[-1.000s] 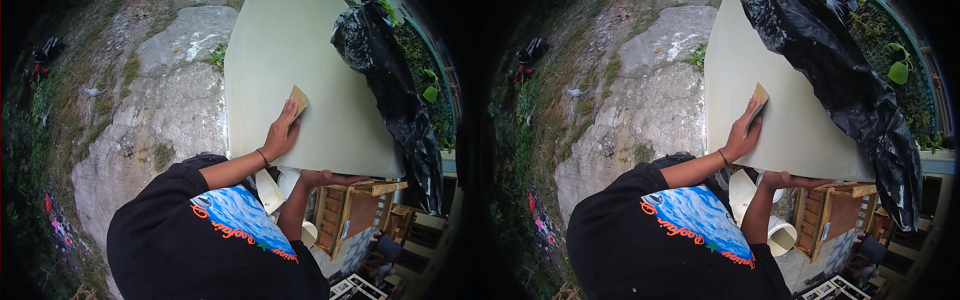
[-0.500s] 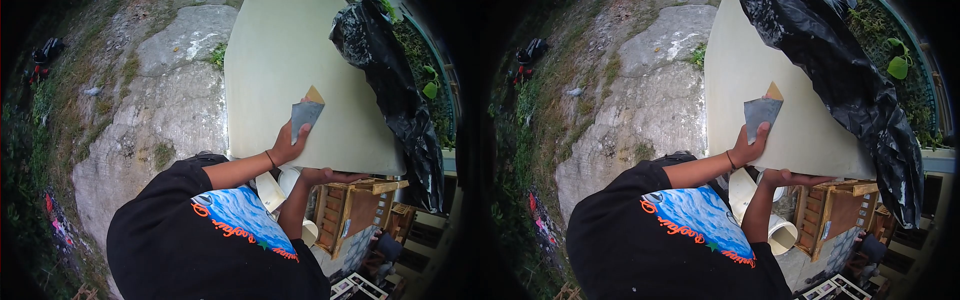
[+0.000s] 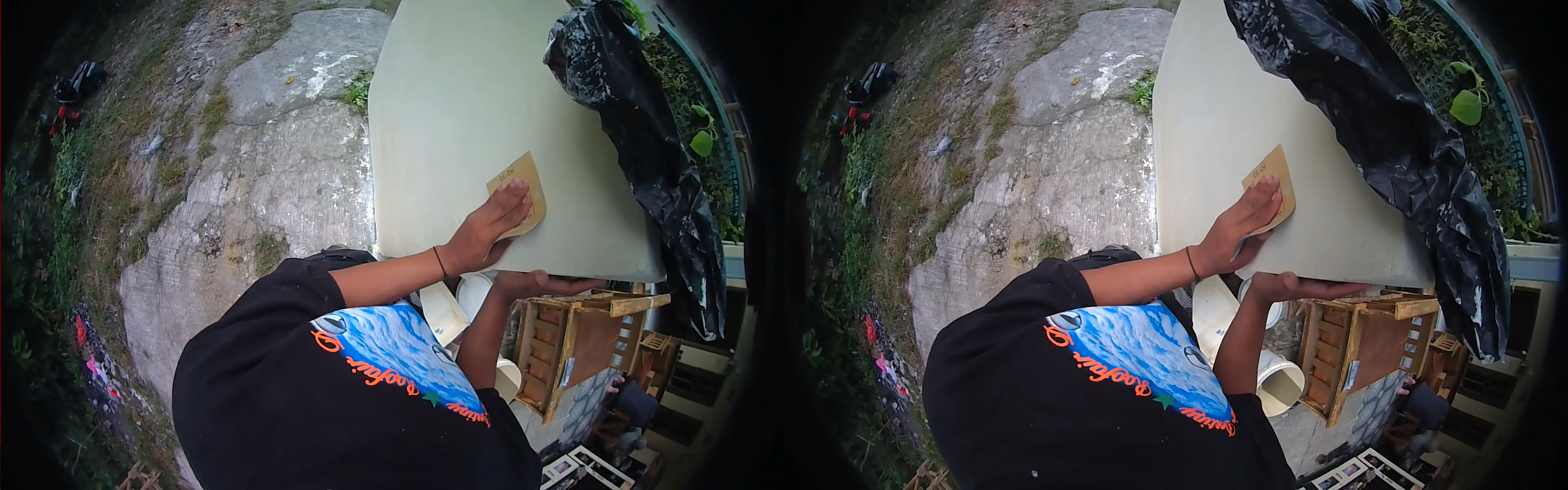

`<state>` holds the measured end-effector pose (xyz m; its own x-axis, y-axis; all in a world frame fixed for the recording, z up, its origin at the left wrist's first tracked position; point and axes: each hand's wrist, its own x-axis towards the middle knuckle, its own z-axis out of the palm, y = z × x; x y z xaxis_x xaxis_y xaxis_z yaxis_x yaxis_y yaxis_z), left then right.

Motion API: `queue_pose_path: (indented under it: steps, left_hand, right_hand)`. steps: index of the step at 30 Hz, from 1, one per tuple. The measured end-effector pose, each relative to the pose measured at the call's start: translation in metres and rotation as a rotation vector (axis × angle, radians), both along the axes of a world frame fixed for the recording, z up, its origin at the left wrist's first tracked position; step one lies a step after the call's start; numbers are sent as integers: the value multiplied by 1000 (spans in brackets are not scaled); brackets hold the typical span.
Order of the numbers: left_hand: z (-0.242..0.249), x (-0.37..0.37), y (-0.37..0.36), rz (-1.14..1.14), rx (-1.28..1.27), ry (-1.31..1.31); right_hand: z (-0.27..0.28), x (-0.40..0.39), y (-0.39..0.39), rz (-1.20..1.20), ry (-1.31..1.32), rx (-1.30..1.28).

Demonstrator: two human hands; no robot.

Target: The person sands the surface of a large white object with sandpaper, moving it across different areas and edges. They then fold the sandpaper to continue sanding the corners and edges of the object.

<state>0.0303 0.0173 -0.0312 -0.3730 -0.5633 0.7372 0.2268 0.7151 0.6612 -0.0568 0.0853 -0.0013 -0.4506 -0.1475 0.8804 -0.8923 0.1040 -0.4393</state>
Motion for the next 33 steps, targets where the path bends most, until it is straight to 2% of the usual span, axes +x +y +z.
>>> queue_pose_path:
  steps: [3,5,7,9,11,14,18,20,24,28,29,33]
  left_hand:
    - [-61,2,-2,41,157,-78]
    - [-69,2,2,76,257,-106]
    - [-40,1,8,40,405,3]
    - [-2,-6,9,-45,299,77]
    - [30,-11,6,-13,26,77]
    - [32,-12,4,-26,-44,72]
    - [-43,-4,15,-6,-2,-8]
    - [-77,3,21,-5,205,-114]
    - [-32,-3,24,-43,378,46]
    - [40,-13,12,-77,79,138]
    - [45,-16,10,-55,-14,128]
    - [16,-8,12,-173,65,130]
  right_hand:
    - [-1,-1,0,-79,22,47]
    - [-1,-1,-1,-1,2,11]
    - [-3,-2,-3,7,-12,-1]
    - [-3,0,1,10,-34,1]
    - [1,6,0,34,-58,-6]
    - [4,7,-1,-3,-6,13]
    - [0,5,-3,77,-77,-74]
    - [4,8,-5,107,-64,-70]
    - [1,8,-2,110,-72,-62]
    - [0,9,-2,23,-102,-19]
    - [0,11,-2,-28,-98,28]
    - [5,13,-6,-57,25,77]
